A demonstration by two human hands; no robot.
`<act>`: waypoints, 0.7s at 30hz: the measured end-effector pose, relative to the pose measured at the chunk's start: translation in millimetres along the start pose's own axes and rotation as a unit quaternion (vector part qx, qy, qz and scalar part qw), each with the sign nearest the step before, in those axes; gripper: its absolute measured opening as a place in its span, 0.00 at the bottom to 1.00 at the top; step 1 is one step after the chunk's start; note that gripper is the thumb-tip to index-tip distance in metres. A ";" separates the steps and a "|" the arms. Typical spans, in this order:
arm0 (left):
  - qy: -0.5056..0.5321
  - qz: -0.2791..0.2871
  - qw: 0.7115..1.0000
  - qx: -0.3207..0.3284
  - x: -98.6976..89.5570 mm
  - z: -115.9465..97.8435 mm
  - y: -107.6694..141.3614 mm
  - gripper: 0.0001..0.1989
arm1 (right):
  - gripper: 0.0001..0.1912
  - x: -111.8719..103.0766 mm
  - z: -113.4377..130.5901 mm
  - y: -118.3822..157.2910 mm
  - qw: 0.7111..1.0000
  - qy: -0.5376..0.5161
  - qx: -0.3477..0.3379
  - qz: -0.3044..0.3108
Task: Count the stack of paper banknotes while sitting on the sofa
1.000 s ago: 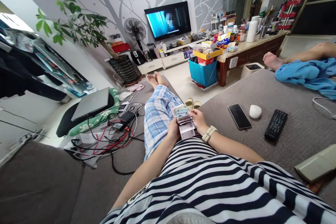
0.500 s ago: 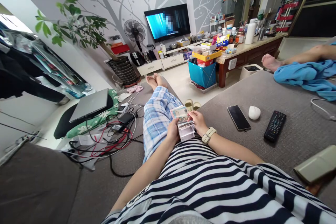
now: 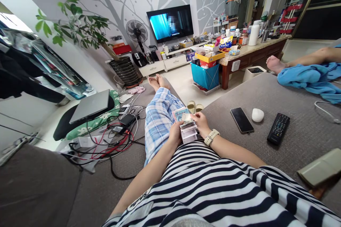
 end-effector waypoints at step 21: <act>0.049 0.009 0.998 -0.033 -4.6 3.5 -11.2 0.09 | 0.18 3.1 13.3 7.1 0.999 -0.021 -0.030 0.023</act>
Point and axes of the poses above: each hand's wrist, its own y-axis away from the middle knuckle, its own x-axis out of the palm, z = x × y, the point moved 1 cm from there along -y, towards the middle knuckle, and after that the axes turned 4 degrees about y, right-handed, at the moved point
